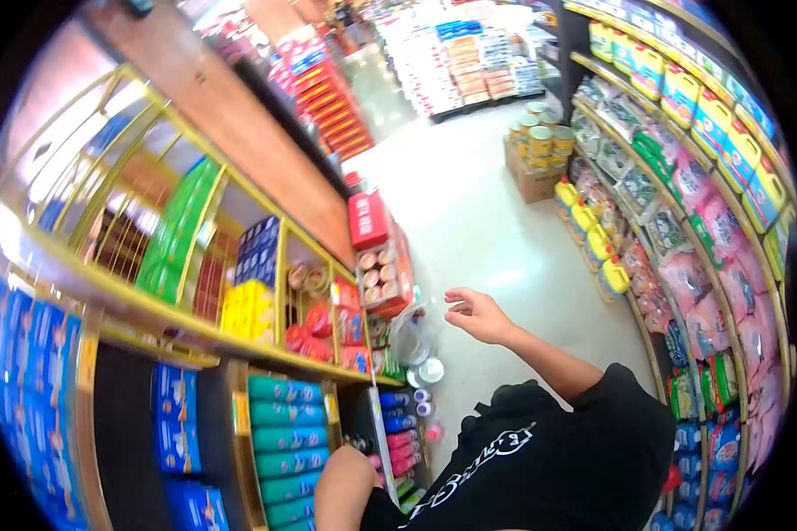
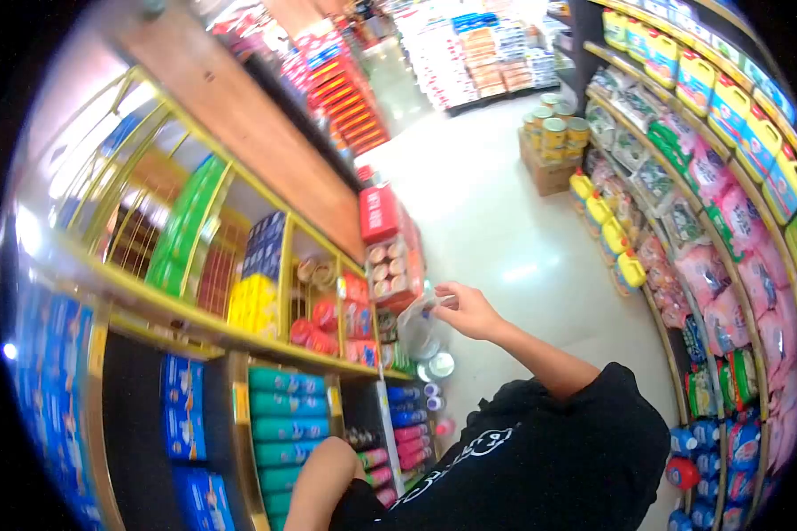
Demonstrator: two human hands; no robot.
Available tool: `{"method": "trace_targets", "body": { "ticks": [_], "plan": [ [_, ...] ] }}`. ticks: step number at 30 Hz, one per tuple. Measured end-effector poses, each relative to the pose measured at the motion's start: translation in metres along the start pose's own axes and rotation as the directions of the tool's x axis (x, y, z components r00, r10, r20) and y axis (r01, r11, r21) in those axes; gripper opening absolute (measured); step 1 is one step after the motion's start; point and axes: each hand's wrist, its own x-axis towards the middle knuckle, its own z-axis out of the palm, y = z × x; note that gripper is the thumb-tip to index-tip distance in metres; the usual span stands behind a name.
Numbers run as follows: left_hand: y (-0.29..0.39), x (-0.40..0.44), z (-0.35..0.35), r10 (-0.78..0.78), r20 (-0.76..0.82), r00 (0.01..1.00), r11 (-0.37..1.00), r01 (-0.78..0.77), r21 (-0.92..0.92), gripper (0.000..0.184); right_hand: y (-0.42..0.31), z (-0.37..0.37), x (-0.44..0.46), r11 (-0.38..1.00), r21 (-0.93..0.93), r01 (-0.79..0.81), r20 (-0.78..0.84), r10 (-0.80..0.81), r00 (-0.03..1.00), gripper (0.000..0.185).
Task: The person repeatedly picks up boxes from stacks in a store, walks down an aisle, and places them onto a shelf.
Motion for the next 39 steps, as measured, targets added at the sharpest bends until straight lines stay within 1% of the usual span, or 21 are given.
{"method": "trace_targets", "body": {
  "ticks": [3,4,8,12,15,18,21,25,28,32,33,34,35,36,37,38,39],
  "plan": [
    [-0.046,-0.006,0.053,-0.003,-0.007,1.000,0.993,0.002,-0.115,0.046,0.003,-0.048,0.012,0.999,-0.015,-0.037,-0.095,0.035,0.995,0.055],
    [-0.060,-0.009,0.069,-0.003,-0.013,1.000,0.989,0.001,-0.146,0.045,0.007,-0.062,0.015,0.998,-0.002,-0.070,-0.111,0.070,0.991,0.055],
    [-0.117,-0.025,0.123,-0.006,-0.028,1.000,0.972,-0.001,-0.237,0.042,0.023,-0.097,0.041,0.986,-0.024,-0.164,-0.124,0.160,0.979,0.053],
    [-0.192,-0.043,0.174,-0.015,-0.022,1.000,0.956,0.008,-0.295,0.040,0.033,-0.126,0.100,0.993,0.018,-0.117,-0.131,0.118,0.984,0.055],
    [-0.248,-0.063,0.202,-0.020,-0.025,0.999,0.945,0.011,-0.326,0.038,0.043,-0.147,0.157,0.994,0.021,-0.109,-0.145,0.111,0.983,0.054],
    [-0.314,-0.080,0.227,-0.024,-0.029,0.999,0.931,0.012,-0.364,0.037,0.041,-0.173,0.225,0.980,-0.029,-0.195,-0.127,0.190,0.973,0.053],
    [-0.386,-0.087,0.253,-0.016,-0.044,0.999,0.920,-0.003,-0.391,0.035,0.042,-0.200,0.297,0.974,-0.072,-0.214,-0.112,0.206,0.972,0.053],
    [-0.472,-0.096,0.289,-0.021,-0.046,0.999,0.905,-0.001,-0.425,0.034,0.038,-0.232,0.384,0.987,-0.099,-0.129,-0.192,0.108,0.975,0.056],
    [-0.531,-0.101,0.316,-0.014,-0.040,0.999,0.887,-0.006,-0.461,0.033,0.050,-0.253,0.438,0.988,-0.007,-0.154,-0.247,0.147,0.958,0.057],
    [-0.607,-0.112,0.352,0.007,-0.031,0.999,0.844,-0.022,-0.536,0.033,0.082,-0.274,0.506,0.976,-0.004,-0.216,-0.267,0.207,0.941,0.057],
    [-0.631,-0.115,0.366,0.015,-0.017,1.000,0.825,-0.023,-0.565,0.032,0.090,-0.278,0.526,0.971,-0.002,-0.237,-0.247,0.229,0.941,0.057],
    [-0.657,-0.109,0.391,0.012,0.041,0.999,0.794,0.015,-0.607,0.032,0.095,-0.284,0.546,0.965,-0.003,-0.261,-0.228,0.253,0.940,0.056],
    [-0.689,-0.094,0.423,-0.001,0.184,0.983,0.723,0.127,-0.679,0.037,0.101,-0.292,0.567,0.958,-0.009,-0.286,-0.208,0.278,0.938,0.056],
    [-0.707,-0.118,0.450,-0.075,0.120,0.990,0.858,0.126,-0.498,0.035,0.110,-0.297,0.591,0.960,0.006,-0.279,-0.207,0.274,0.939,0.056],
    [-0.723,-0.129,0.456,-0.210,0.370,0.905,0.906,0.322,-0.274,0.036,0.117,-0.307,0.619,0.966,0.002,-0.257,-0.196,0.252,0.948,0.055],
    [-0.745,-0.138,0.478,-0.272,0.469,0.840,0.932,0.351,-0.089,0.035,0.123,-0.315,0.646,0.971,0.004,-0.241,-0.181,0.238,0.954,0.055],
    [-0.768,-0.164,0.498,-0.389,0.562,0.730,0.889,0.457,0.020,0.030,0.125,-0.322,0.674,0.975,0.009,-0.222,-0.165,0.221,0.961,0.055]
  ]
}}
